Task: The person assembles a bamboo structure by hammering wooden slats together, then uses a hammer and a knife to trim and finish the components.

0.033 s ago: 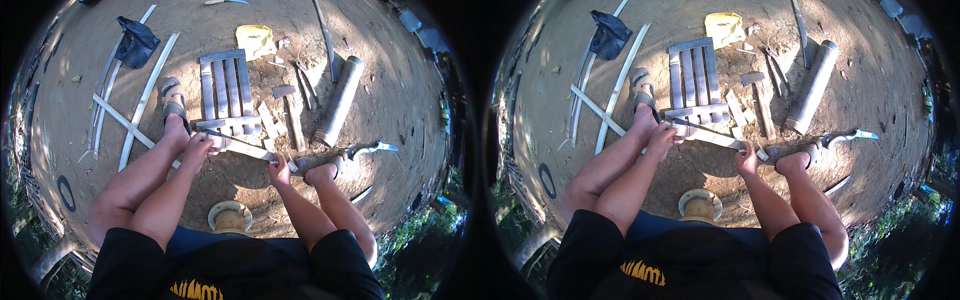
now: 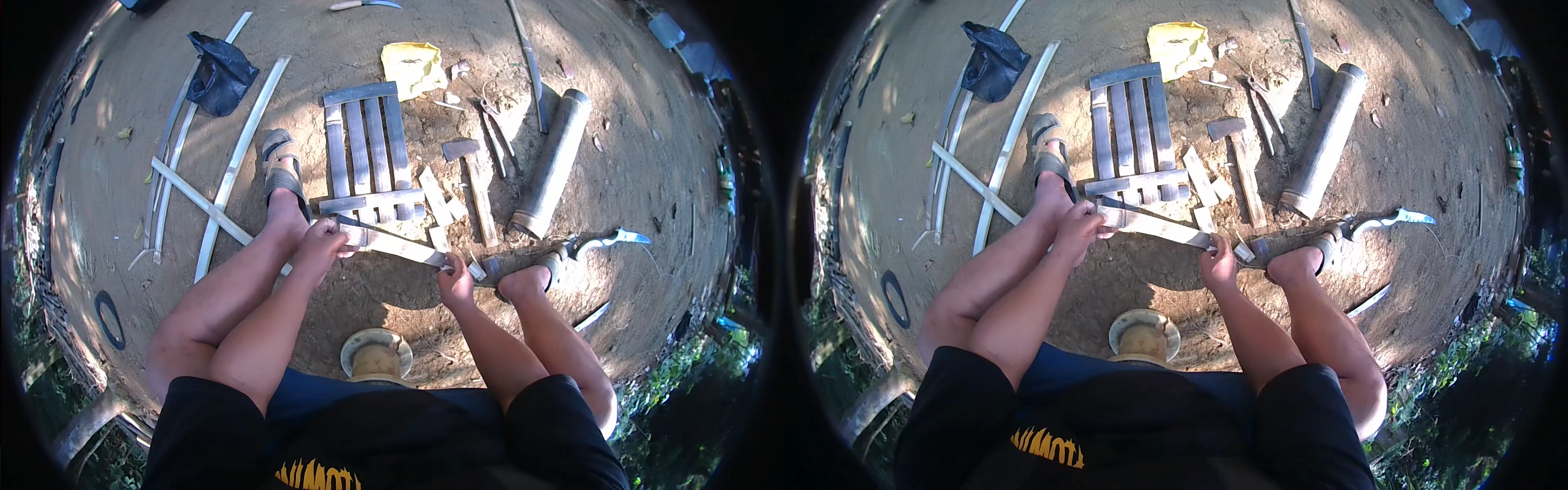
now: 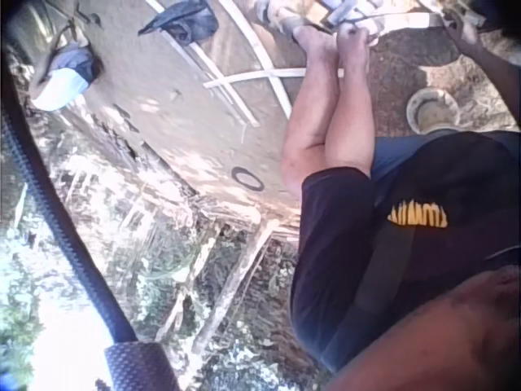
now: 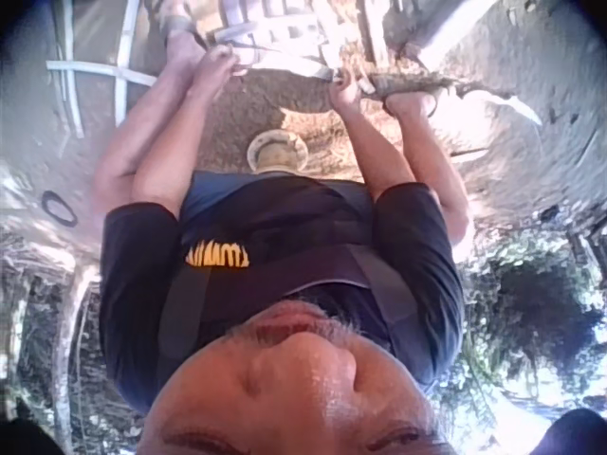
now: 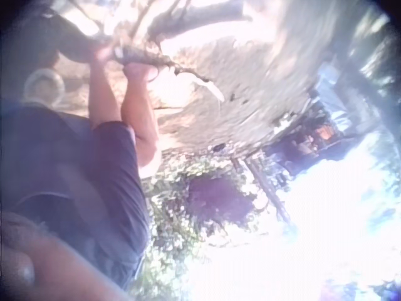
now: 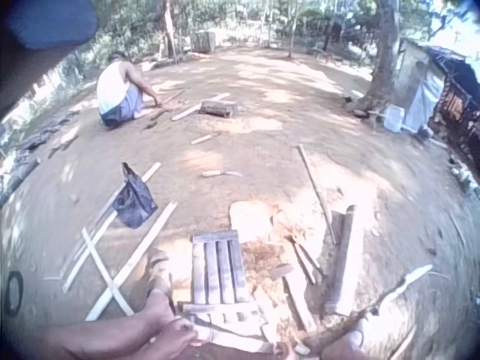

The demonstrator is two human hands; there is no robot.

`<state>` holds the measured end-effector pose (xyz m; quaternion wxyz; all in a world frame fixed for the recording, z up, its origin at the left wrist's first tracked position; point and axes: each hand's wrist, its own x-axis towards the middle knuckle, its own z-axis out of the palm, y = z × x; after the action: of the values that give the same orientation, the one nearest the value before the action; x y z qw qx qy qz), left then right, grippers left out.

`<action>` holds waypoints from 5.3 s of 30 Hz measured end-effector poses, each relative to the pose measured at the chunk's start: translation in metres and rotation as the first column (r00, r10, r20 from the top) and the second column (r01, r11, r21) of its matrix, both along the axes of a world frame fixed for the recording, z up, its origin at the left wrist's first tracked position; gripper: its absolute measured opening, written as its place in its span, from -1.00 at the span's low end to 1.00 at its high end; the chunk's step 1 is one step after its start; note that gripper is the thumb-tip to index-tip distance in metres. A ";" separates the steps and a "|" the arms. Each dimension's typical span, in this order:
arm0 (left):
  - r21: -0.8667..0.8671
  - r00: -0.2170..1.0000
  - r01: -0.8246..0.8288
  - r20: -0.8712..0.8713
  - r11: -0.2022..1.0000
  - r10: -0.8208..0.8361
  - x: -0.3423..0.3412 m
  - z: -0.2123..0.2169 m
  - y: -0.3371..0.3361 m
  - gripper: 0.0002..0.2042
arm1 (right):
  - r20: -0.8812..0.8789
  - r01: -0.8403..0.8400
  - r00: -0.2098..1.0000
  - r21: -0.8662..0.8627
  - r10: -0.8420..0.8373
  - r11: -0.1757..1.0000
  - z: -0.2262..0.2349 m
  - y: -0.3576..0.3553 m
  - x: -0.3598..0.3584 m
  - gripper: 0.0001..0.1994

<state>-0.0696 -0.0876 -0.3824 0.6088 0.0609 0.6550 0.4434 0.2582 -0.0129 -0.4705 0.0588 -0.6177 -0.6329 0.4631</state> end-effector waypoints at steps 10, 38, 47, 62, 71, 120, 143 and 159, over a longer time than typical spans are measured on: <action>-0.170 0.754 0.401 -0.497 0.900 -0.430 0.027 0.094 -0.019 -0.79 | 0.251 0.148 0.945 0.240 -0.208 0.959 0.020 0.090 -0.002 -0.47; -0.202 0.679 0.545 -0.462 0.814 -0.570 0.052 0.093 -0.038 -0.76 | 0.431 0.190 0.884 0.027 -0.183 0.981 0.015 0.084 0.010 -0.52; -0.469 0.329 0.681 -0.491 0.563 -0.807 0.059 0.125 -0.007 -0.78 | 0.285 -0.223 0.940 0.098 0.187 0.970 0.125 0.180 0.022 -0.39; -0.413 0.374 0.648 -0.558 0.640 -0.740 0.062 0.114 0.005 -0.72 | 0.531 0.382 0.682 0.327 -0.503 0.864 0.090 0.073 0.399 -0.40; -0.355 0.627 0.435 -0.540 0.827 -0.562 0.061 0.097 -0.026 -0.58 | 0.695 0.853 0.354 0.034 -0.626 0.521 0.022 -0.056 0.318 -0.28; -0.130 0.683 0.725 0.012 0.676 -0.730 0.069 0.062 -0.055 -0.63 | 0.467 0.725 0.610 -0.004 -0.640 0.689 0.060 -0.006 0.342 -0.26; -0.554 0.255 0.784 -0.126 0.281 -0.959 0.069 -0.007 -0.061 -0.31 | 0.481 0.759 0.596 -0.076 -0.643 0.646 0.080 -0.035 0.385 -0.18; -0.440 0.457 0.687 -0.357 0.579 -0.814 0.051 -0.002 -0.033 -0.60 | 0.531 -0.101 0.845 0.051 0.059 0.994 0.135 0.178 0.265 -0.16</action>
<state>-0.0188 -0.1207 -0.3846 0.5399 0.3919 0.7448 0.0114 0.5228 0.1648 -0.3353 -0.1130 -0.6917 -0.6671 0.2526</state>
